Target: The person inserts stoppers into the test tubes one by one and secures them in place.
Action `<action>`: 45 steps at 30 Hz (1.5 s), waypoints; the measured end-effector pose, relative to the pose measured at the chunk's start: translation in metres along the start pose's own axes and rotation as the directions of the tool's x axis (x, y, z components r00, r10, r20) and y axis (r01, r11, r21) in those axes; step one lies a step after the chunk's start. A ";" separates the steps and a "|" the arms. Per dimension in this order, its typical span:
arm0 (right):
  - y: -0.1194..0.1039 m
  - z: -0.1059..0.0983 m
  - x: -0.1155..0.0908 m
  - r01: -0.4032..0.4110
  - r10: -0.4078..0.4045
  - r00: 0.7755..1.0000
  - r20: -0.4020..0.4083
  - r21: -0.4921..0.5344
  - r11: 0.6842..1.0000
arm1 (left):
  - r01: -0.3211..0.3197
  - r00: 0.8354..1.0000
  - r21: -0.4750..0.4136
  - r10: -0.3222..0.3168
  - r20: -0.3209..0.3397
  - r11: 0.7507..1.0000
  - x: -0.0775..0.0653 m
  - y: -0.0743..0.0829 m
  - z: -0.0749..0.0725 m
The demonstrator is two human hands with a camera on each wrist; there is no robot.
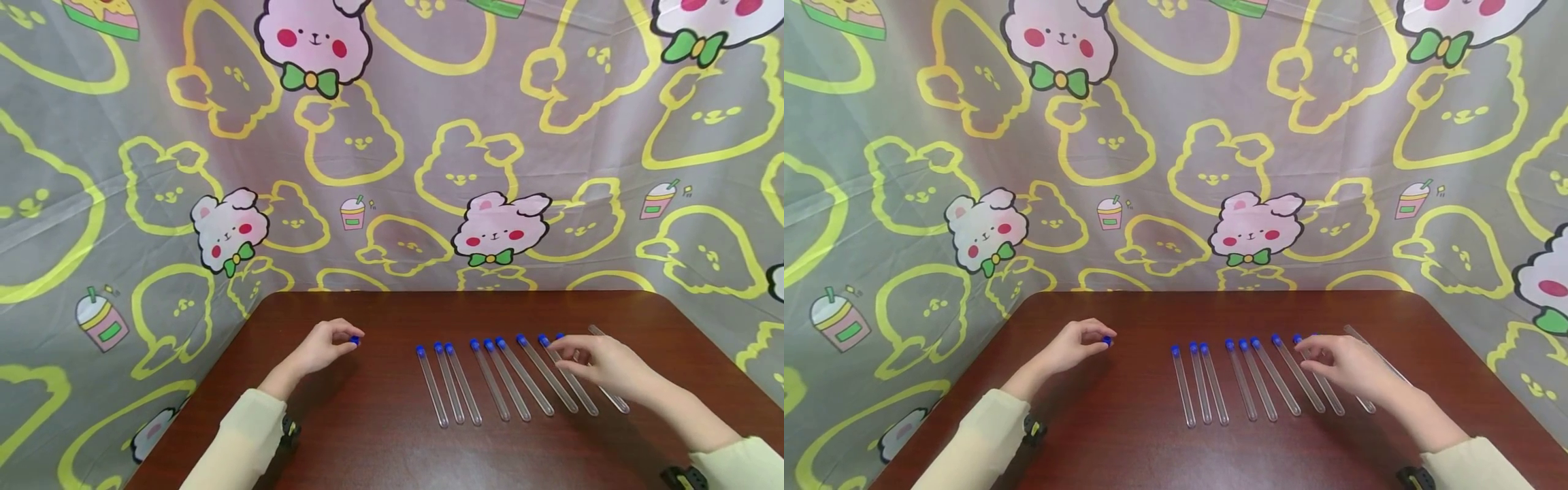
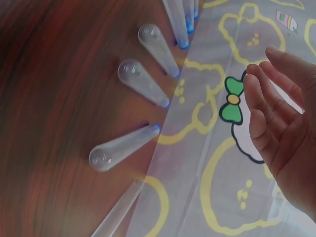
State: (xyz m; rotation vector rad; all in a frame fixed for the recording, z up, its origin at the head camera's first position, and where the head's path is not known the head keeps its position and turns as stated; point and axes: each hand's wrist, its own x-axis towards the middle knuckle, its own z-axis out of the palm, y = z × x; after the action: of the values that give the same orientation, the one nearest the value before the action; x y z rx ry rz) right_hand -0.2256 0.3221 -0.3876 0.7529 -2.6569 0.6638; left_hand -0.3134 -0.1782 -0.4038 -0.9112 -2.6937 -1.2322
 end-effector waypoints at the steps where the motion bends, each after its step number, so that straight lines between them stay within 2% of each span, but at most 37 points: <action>1: 0.002 -0.001 0.000 -0.003 0.003 1.000 -0.005 -0.005 1.000 | -0.013 1.000 0.000 0.013 -0.001 1.000 0.000 0.002 0.001; 5: 0.008 -0.003 -0.002 -0.021 0.020 1.000 -0.010 -0.016 1.000 | -0.069 0.998 -0.012 0.069 -0.006 0.998 0.000 0.013 0.004; 9: 0.012 -0.006 -0.002 -0.024 0.024 1.000 -0.014 -0.033 0.999 | -0.086 0.996 -0.016 0.086 -0.017 0.996 0.001 0.021 0.008; 15: 0.021 -0.011 -0.004 -0.041 0.040 0.999 -0.027 -0.061 0.997 | -0.053 0.998 -0.015 0.053 -0.031 0.998 0.000 0.033 0.013; 22: 0.035 -0.017 -0.008 -0.098 0.096 0.995 -0.028 -0.076 0.992 | -0.034 0.999 -0.077 0.032 -0.022 0.996 -0.009 0.072 0.009; 24: 0.040 -0.018 -0.010 -0.093 0.089 0.995 -0.046 -0.088 0.992 | -0.032 0.999 -0.102 0.030 -0.019 0.994 -0.010 0.076 0.009; 28: 0.051 -0.020 -0.014 -0.074 0.064 0.994 -0.090 -0.108 0.991 | -0.031 0.999 -0.141 0.029 -0.017 0.990 -0.006 0.055 0.017; 31: 0.057 -0.022 -0.016 -0.110 0.100 0.991 -0.085 -0.122 0.986 | -0.024 1.000 -0.154 0.022 -0.015 0.988 -0.002 0.040 0.024; 36: 0.067 -0.025 -0.018 -0.213 0.211 0.977 -0.027 -0.149 0.966 | -0.027 1.000 -0.185 0.027 -0.004 0.982 -0.001 0.043 0.029; 45: 0.095 -0.031 -0.024 -0.308 0.315 0.949 0.016 -0.164 0.937 | -0.036 0.999 -0.226 0.044 0.029 0.973 0.000 0.049 0.039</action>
State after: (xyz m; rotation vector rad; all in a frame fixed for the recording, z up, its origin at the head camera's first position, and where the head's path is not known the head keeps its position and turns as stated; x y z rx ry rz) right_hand -0.2536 0.4195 -0.4039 0.3064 -2.8557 0.5030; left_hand -0.2799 -0.1263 -0.3975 -1.0127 -2.5836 -1.5517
